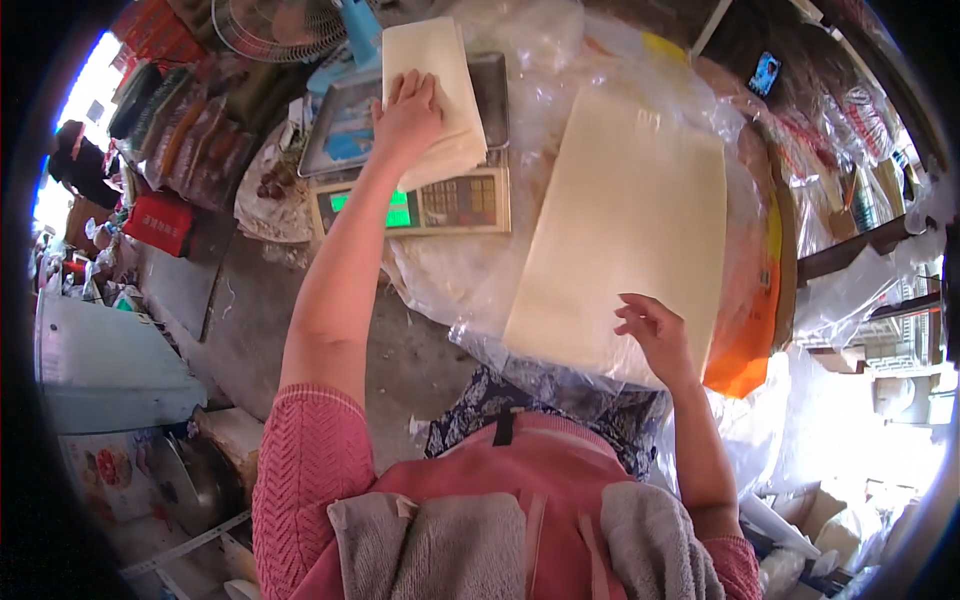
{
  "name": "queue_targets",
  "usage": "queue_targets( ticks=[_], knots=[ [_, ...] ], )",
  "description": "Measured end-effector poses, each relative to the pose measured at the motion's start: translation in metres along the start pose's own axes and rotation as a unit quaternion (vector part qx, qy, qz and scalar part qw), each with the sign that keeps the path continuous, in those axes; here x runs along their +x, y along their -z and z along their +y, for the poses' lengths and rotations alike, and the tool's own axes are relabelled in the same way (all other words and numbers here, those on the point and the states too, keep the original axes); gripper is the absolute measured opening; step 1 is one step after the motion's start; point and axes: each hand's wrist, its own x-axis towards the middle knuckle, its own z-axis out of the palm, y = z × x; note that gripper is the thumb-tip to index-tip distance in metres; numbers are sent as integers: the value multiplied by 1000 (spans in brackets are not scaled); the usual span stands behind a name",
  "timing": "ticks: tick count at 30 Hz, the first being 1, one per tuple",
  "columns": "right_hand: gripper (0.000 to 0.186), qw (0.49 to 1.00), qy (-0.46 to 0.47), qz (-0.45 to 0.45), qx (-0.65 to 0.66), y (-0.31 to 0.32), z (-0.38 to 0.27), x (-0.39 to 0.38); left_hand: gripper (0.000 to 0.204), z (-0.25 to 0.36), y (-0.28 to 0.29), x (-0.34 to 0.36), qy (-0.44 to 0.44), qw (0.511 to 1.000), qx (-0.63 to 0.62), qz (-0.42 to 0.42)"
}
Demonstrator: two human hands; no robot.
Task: The person picks up thin rectangular food sheets from a stack, places them onto a digital scale to weigh them, then takes a weighed stack, folds it, and inserts it into a clear plastic bag.
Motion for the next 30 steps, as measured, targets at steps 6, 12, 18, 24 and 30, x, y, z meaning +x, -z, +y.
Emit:
queue_targets(
  ticks=[6, 12, 18, 24, 30],
  knots=[
    [19, 907, 274, -85, -308, -35, -10, -8, 48, 11, -7, 1, -29, 999, 19, -27],
    [25, 793, 381, -129, -457, -62, 7, -3, 61, 24, 37, -33, -103, 984, 57, 132],
    [4, 899, 315, -14, -303, -40, 1, 2, 10, 98, 7, -168, -167, 901, -376, 138],
    [7, 965, 214, 91, -117, 5, 25, 8, 20, 136, -26, -245, -215, 871, -385, -217],
    [63, 941, 112, -14, -318, -11, 40, -14, 78, 162, -86, -289, -223, 935, -259, -99]
  ],
)
